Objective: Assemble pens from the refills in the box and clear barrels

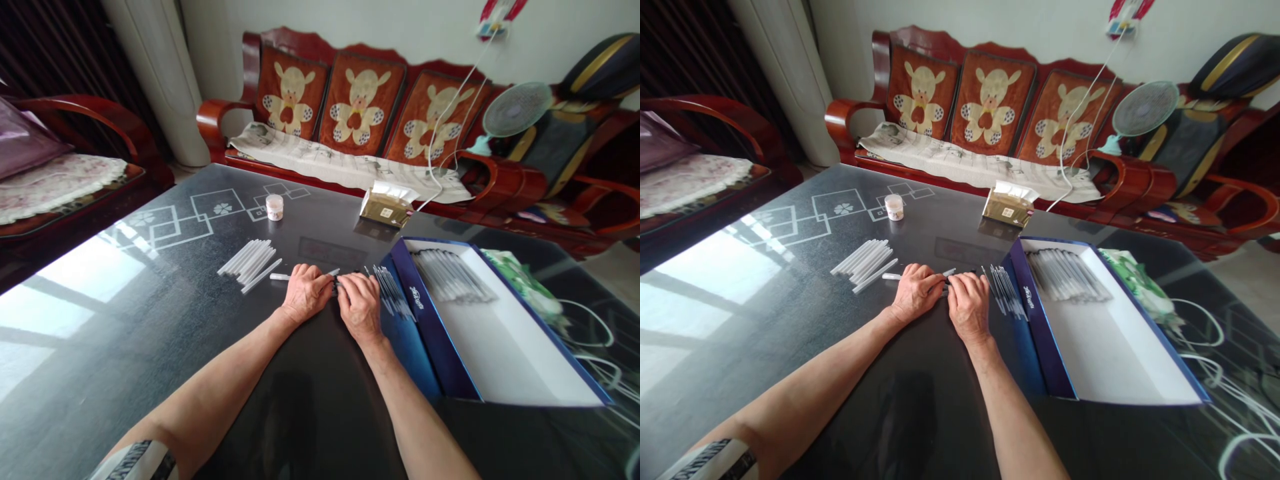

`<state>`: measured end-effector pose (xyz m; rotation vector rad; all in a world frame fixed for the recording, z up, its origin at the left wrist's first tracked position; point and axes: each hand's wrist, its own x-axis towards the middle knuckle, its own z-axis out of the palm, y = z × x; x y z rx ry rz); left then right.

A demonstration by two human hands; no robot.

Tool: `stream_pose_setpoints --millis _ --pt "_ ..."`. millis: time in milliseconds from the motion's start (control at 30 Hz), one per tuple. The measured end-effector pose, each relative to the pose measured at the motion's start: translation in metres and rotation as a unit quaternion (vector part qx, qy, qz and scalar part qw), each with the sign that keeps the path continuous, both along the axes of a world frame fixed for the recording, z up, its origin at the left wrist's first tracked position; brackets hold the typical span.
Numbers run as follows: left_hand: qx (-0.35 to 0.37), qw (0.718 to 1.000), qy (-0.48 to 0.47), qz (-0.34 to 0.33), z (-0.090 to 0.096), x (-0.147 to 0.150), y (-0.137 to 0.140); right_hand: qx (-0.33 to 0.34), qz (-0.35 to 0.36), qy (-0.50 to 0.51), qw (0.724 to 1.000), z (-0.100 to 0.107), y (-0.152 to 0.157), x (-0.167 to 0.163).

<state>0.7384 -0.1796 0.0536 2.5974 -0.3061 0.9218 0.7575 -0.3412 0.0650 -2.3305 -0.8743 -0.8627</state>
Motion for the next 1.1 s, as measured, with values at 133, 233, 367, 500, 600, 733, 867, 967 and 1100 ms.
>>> stream_pose_setpoints --millis 133,233,367,500,600,733,867,967,1100 --pt "0.006 1.000 -0.004 -0.010 0.000 0.000 0.000 -0.001 0.016 0.026 1.000 -0.003 -0.001 0.002" --pt "0.000 1.000 -0.009 -0.002 0.000 0.001 0.001 0.015 0.007 0.043 0.999 -0.002 -0.009 0.006" --pt "-0.017 0.999 -0.020 0.031 -0.001 0.001 0.002 0.049 -0.076 0.044 0.995 -0.003 -0.026 0.016" --pt "-0.016 0.999 -0.022 0.032 -0.002 0.002 0.002 0.019 -0.198 0.079 0.977 -0.009 -0.042 0.025" --pt "-0.014 0.999 -0.021 0.025 -0.004 0.003 0.003 -0.022 -0.253 0.113 0.961 -0.013 -0.045 0.026" --pt "-0.015 1.000 -0.018 0.005 -0.006 0.004 0.003 -0.040 -0.261 0.118 0.957 -0.014 -0.041 0.025" --pt "-0.004 0.999 -0.029 -0.027 0.000 0.001 0.001 -0.060 -0.282 0.135 0.948 -0.015 -0.043 0.028" --pt "0.039 0.997 -0.055 -0.043 0.010 -0.006 -0.004 -0.049 -0.299 0.133 0.944 -0.020 -0.049 0.033" --pt "0.084 0.992 -0.078 -0.057 0.023 -0.017 -0.013 0.011 -0.284 0.079 0.956 -0.022 -0.053 0.037"
